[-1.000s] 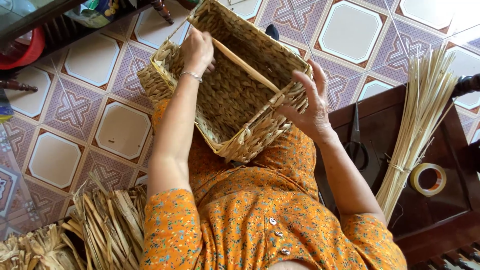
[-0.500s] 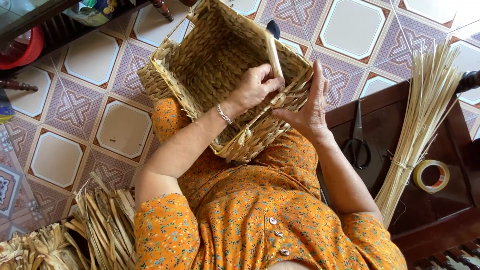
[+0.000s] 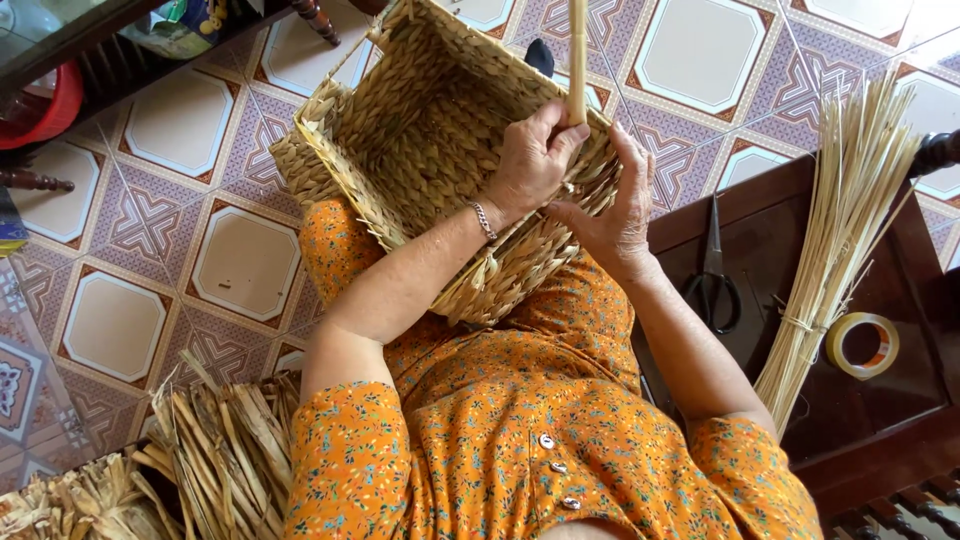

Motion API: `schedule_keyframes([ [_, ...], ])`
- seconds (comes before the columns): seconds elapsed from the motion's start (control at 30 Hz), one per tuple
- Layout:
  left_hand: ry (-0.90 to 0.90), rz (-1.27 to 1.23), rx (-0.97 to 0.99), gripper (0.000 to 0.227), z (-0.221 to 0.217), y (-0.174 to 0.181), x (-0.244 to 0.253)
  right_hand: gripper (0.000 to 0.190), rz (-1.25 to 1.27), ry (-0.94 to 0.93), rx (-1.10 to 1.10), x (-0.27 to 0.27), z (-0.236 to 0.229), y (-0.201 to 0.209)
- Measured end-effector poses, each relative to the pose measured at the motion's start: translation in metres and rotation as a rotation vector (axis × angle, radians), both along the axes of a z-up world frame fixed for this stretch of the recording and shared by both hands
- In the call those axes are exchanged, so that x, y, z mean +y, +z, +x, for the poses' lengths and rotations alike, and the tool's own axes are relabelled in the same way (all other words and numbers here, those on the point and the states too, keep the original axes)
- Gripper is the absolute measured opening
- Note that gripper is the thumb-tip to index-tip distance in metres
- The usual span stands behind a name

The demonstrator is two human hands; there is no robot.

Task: The person weaves a basket by hand, threading long strips of dried plant material through the structure and using shears to trim the ends. They attach a pre-formed handle to the rim, securing it by wrapping and weaving additional fibers around the attachment points.

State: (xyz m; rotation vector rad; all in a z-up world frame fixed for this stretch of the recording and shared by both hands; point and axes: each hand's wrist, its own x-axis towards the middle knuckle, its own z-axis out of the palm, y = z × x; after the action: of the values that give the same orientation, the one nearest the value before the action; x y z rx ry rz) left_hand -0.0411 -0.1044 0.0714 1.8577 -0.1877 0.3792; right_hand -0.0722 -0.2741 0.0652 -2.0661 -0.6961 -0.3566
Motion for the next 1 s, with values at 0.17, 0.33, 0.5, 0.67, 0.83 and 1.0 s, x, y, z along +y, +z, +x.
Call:
schedule_keyframes([
  [0.17, -0.12, -0.45, 0.511, 0.033, 0.009, -0.037, 0.008, 0.115, 0.039, 0.065, 0.005, -0.007, -0.004, 0.011],
  [0.33, -0.303, -0.165, 0.487, 0.026, -0.024, 0.008, 0.045, 0.073, -0.147, -0.091, 0.17, -0.088, -0.019, -0.034],
  [0.5, -0.39, 0.138, 0.493, 0.027, -0.072, 0.051, 0.042, 0.041, -0.719, -0.274, 0.429, -0.208, -0.07, -0.124],
  [0.67, -0.207, 0.414, 0.169, 0.013, -0.075, -0.002, 0.029, 0.052, -0.792, -0.479, 0.504, -0.278, -0.129, -0.196],
  [0.83, -0.184, 0.169, 0.169, 0.014, -0.044, 0.036, 0.058, 0.046, -0.732, -0.52, 0.371, -0.285, -0.148, -0.213],
  [1.0, -0.221, -0.084, 0.533, 0.016, -0.022, 0.077, 0.091, 0.05, -0.668, -0.558, 0.585, -0.283, -0.113, -0.208],
])
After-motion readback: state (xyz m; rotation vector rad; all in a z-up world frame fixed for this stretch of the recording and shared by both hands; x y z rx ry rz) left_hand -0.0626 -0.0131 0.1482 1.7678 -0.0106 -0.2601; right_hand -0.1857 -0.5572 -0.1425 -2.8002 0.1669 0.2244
